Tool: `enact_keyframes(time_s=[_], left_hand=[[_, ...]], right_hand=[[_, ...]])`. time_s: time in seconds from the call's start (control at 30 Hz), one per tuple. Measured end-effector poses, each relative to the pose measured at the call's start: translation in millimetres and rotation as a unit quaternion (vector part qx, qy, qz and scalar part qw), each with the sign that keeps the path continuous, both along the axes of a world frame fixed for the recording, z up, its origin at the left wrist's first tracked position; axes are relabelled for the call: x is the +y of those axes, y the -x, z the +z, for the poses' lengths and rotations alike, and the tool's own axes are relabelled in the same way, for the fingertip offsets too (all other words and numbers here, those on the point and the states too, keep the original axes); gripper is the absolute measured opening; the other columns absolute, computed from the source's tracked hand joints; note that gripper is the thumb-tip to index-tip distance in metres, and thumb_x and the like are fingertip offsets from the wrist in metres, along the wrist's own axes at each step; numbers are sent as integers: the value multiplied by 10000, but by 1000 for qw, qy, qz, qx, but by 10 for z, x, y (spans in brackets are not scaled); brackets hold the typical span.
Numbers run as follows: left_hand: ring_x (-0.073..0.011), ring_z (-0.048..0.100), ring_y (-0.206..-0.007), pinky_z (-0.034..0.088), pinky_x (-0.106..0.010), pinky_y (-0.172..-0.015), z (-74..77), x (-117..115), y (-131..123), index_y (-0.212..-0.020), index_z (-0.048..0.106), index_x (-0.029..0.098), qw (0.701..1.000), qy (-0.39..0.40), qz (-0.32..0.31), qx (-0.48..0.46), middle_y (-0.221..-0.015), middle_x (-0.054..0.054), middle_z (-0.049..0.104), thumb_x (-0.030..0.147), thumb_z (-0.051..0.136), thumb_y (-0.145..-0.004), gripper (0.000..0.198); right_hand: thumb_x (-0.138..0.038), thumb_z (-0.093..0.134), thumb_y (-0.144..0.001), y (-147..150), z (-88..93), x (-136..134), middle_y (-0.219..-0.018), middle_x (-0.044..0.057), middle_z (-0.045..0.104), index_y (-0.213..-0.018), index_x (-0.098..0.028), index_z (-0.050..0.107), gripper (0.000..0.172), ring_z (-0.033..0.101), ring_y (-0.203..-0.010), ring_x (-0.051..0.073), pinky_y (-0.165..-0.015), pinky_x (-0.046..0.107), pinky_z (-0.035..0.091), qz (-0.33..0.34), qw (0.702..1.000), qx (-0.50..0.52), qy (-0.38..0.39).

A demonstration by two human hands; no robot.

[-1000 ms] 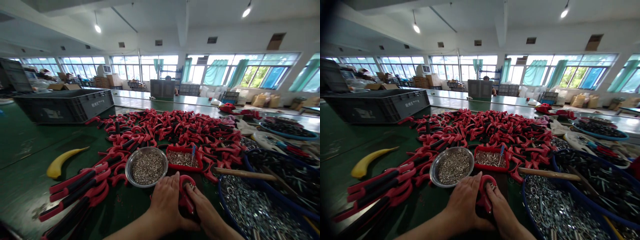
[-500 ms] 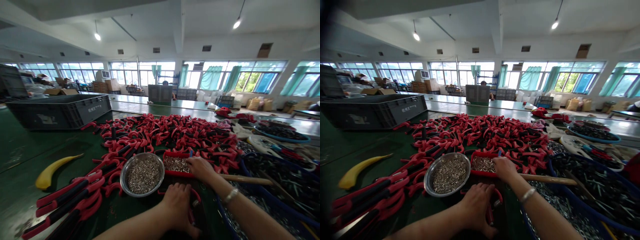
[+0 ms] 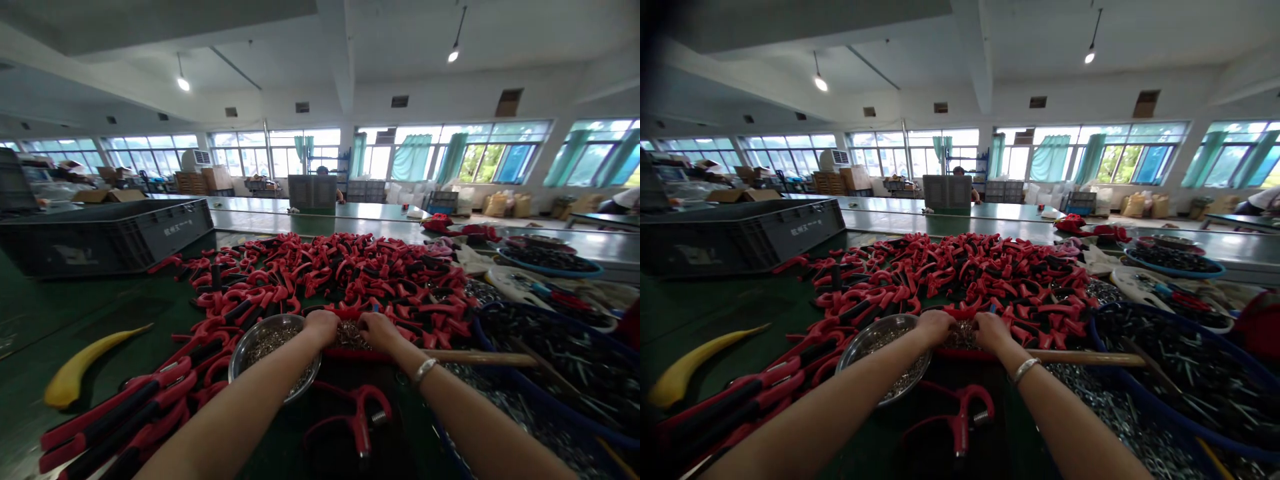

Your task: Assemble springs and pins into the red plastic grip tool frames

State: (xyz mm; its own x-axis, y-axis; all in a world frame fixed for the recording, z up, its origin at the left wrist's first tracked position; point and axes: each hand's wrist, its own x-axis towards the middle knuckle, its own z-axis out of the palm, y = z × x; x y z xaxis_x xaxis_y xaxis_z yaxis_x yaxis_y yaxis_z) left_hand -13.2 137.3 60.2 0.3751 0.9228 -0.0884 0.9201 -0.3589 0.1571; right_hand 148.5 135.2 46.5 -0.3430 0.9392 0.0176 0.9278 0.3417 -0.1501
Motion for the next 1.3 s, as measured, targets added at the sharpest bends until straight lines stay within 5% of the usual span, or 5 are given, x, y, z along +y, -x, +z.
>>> enact_keyframes(time_s=[0.37, 0.53, 0.77, 1.0, 1.3], left_hand=[[-187, 542, -951, 463, -390, -805, -38, 45, -16, -1093, 521, 178, 997, 16, -22, 73, -1121, -71, 532, 318, 485, -861, 273], [-183, 548, -938, 467, -387, -798, 52, -86, 46, -1077, 526, 169, 995, 37, -42, 78, -1103, -67, 541, 318, 497, -855, 269], [-215, 552, -985, 418, -351, -845, 175, -387, -19, -1020, 607, 244, 998, 4, -54, -21, -1054, -60, 607, 159, 446, -826, 266], [-134, 616, -784, 453, -198, -646, -15, -875, 4, -895, 638, 263, 987, 51, -84, -129, -866, 43, 684, 345, 527, -767, 188], [-176, 608, -840, 446, -260, -713, -160, -983, 25, -877, 637, 250, 991, 9, -74, -113, -895, 7, 670, 382, 538, -784, 190]], right_hand=[[-96, 516, -750, -131, 122, -503, -812, 13, 639, -889, -168, 608, 181, 581, -785, 147, -703, 262, 429, 20, 991, 132, 6], [-84, 468, -686, -328, 78, -1011, -727, 3, 634, -802, -185, 608, 207, 571, -689, 135, -588, 216, 392, 33, 986, 156, 53], [-62, 423, -696, -393, 59, -1169, -757, 10, 626, -841, -179, 586, 247, 560, -701, 128, -612, 217, 392, 35, 986, 150, 62], [-34, 435, -717, -271, 92, -1225, -806, 58, 628, -837, -151, 579, 221, 570, -757, 171, -664, 255, 411, 42, 996, 73, 38], [70, 362, -712, -128, -173, -1398, -929, 119, 621, -1024, -121, 581, 427, 571, -878, 236, -776, 355, 455, 24, 999, 7, -24]])
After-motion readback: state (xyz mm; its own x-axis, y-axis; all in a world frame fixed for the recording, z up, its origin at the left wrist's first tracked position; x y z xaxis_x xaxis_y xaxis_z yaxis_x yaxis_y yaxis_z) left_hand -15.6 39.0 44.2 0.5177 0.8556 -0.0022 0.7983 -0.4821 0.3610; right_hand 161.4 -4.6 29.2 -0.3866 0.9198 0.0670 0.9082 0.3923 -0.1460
